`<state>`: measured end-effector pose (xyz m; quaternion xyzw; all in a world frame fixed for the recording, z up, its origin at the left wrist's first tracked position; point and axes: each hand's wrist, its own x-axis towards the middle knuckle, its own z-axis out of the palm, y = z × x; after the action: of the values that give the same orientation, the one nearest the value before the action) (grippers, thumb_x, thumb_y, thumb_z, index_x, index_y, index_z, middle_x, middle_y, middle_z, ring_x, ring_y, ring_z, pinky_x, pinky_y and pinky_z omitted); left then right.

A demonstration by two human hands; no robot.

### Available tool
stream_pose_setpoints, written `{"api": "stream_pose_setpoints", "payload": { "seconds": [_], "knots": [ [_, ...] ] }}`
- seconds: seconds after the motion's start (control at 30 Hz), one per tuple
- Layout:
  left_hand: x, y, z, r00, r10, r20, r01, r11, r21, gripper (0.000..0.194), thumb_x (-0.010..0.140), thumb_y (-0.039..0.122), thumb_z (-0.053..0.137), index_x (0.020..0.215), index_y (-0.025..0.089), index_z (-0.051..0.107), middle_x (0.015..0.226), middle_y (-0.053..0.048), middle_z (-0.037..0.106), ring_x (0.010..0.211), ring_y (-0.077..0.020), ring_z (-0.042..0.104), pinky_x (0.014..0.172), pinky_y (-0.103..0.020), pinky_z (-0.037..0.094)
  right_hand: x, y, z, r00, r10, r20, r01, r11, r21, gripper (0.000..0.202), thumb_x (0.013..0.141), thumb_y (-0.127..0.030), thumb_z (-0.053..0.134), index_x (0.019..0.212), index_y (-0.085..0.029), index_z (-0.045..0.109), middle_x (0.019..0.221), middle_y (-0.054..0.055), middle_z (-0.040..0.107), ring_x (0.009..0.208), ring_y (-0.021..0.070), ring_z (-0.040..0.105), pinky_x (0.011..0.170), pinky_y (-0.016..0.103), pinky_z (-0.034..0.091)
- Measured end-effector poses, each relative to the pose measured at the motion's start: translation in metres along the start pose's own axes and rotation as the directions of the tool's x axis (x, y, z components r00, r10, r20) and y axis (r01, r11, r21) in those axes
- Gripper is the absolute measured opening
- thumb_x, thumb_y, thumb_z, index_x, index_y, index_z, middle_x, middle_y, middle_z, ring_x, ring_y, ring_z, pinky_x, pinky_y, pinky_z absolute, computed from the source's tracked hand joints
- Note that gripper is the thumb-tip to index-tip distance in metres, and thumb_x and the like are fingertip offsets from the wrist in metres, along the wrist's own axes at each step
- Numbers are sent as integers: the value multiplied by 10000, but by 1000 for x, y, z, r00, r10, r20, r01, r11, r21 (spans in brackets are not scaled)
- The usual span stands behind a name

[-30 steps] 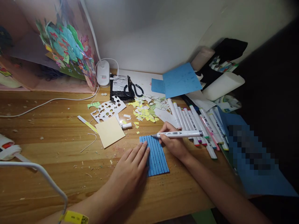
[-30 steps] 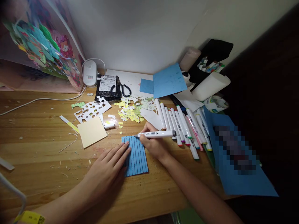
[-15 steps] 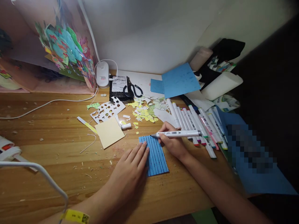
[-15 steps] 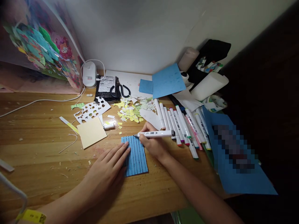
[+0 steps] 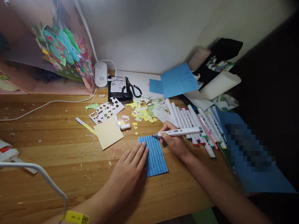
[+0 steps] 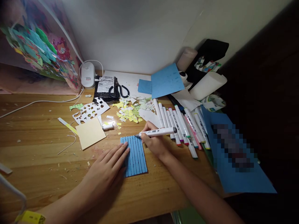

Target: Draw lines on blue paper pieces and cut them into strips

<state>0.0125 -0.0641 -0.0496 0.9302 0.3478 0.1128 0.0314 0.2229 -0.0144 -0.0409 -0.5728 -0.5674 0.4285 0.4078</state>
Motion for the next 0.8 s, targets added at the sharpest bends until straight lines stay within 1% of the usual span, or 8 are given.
{"api": "stream_pose_setpoints", "payload": {
  "seconds": [0.43,0.6,0.7,0.8],
  "knots": [
    [0,0,1,1000,-1,-21,1,1000,-20,420,944,230,381,1336,94,445,1402,-138,441,1240,-253,461,965,-383,418,0,-1,1,1000,3,-4,-3,1000,-30,133,773,-219,511,681,-211,415,514,-65,504,445,86,458,438,192,371],
    [1,0,1,1000,4,-17,-4,1000,-13,425,939,240,396,1337,96,444,1405,-139,437,1241,-253,461,972,-377,413,1,0,1,1000,1,6,-1,1000,-15,139,773,-223,519,680,-212,416,515,-69,493,443,85,443,428,192,358],
    [1,0,1,1000,5,-14,-5,1000,-14,424,938,233,394,1334,92,447,1402,-142,439,1237,-258,465,967,-383,418,1,1,-1,1000,-1,-10,1,1000,6,138,779,-224,512,683,-213,414,517,-71,495,443,85,442,428,194,353],
    [0,0,1,1000,5,-19,-6,1000,-16,424,935,235,400,1332,93,449,1403,-142,439,1237,-259,467,968,-384,418,1,0,-3,999,14,-40,-15,1000,-11,130,783,-213,495,678,-214,418,509,-72,491,445,87,439,439,199,353]
  ]
}}
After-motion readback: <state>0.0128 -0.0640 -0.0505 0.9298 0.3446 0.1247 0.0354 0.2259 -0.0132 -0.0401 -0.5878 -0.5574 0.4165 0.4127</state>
